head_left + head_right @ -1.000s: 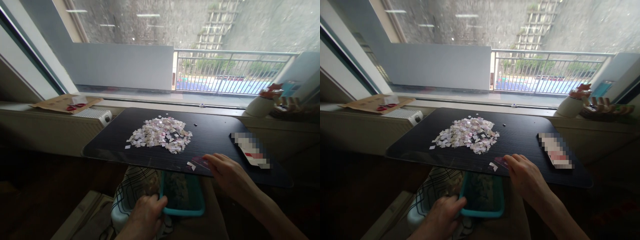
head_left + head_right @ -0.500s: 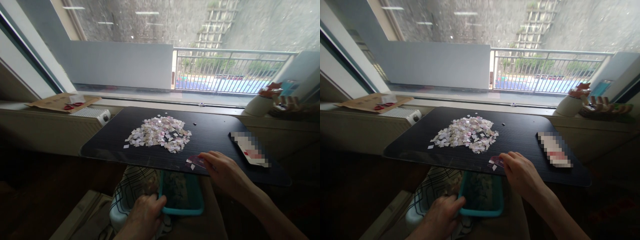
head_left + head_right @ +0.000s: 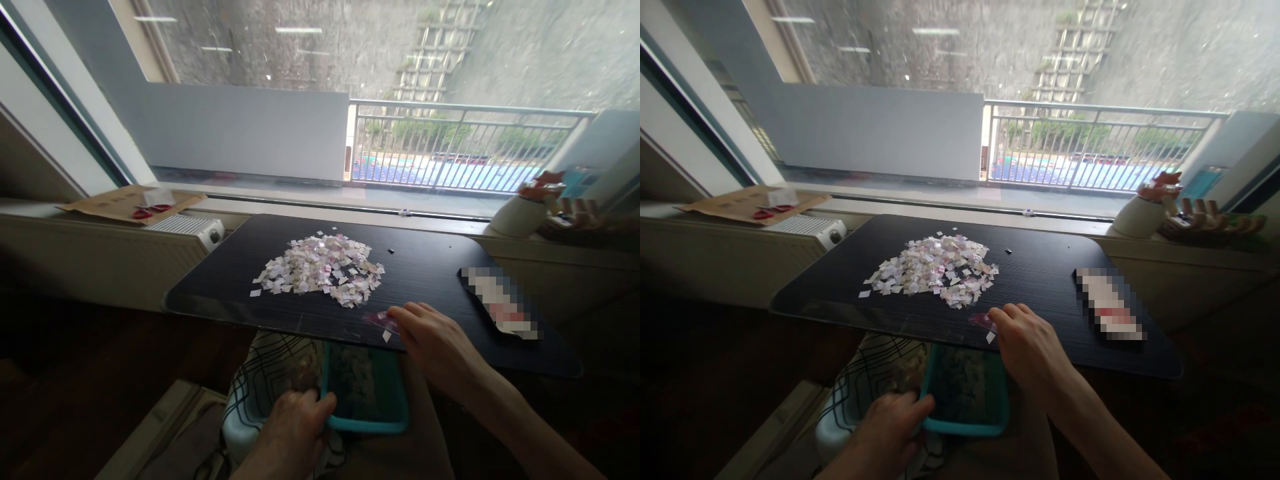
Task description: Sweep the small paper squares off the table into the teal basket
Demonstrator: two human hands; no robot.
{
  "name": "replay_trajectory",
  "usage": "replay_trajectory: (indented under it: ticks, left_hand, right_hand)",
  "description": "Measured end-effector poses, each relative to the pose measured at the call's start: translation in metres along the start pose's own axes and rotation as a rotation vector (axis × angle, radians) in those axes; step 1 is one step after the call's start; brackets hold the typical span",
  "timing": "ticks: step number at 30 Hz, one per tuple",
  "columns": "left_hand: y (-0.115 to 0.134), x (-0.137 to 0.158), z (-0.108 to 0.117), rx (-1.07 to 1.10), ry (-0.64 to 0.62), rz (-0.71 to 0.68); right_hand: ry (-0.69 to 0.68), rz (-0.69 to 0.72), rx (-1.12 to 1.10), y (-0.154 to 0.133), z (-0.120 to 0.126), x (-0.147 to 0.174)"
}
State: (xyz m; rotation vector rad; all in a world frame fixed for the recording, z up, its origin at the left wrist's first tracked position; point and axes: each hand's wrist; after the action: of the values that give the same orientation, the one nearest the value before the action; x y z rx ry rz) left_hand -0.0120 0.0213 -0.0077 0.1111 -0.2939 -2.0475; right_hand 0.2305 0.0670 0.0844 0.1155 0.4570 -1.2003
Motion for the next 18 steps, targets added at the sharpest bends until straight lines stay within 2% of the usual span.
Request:
replay_trajectory:
  ticks: [4,6,10,12,14,18]
  left_hand:
    - [0.001,0.000,0.004,0.002,-0.042,-0.003]
    - [0.001,0.001,0.005,0.008,-0.045,0.002]
    - [-0.001,0.004,0.005,0.022,-0.020,0.009]
    - [-0.001,0.003,0.005,0.029,-0.007,-0.004]
    - [0.001,0.002,0.006,0.030,0.005,-0.015]
    - [0.006,-0.002,0.008,0.038,0.018,-0.038]
  right_hand:
    - [0.001,0.071,-0.096,-0.026,-0.012,-0.016]
    - [0.002,0.111,-0.109,-0.028,-0.012,-0.023]
    - [0.071,0.081,0.007,0.002,-0.004,-0.024]
    - [0.118,0.066,0.040,0.023,-0.001,-0.016]
    - [0.105,0.060,0.003,0.037,-0.001,-0.003]
    - [0.127,0.062,-0.124,0.036,-0.004,0.028]
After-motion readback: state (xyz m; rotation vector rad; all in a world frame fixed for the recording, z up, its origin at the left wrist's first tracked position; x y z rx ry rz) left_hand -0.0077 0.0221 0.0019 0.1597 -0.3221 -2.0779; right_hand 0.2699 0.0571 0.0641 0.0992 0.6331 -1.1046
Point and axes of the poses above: each hand's wrist, its own x-axis away from the middle knuckle, its own z-axis out of the back of the hand, y = z × x, and after that the axes turned 13 degrees about y, right-handed
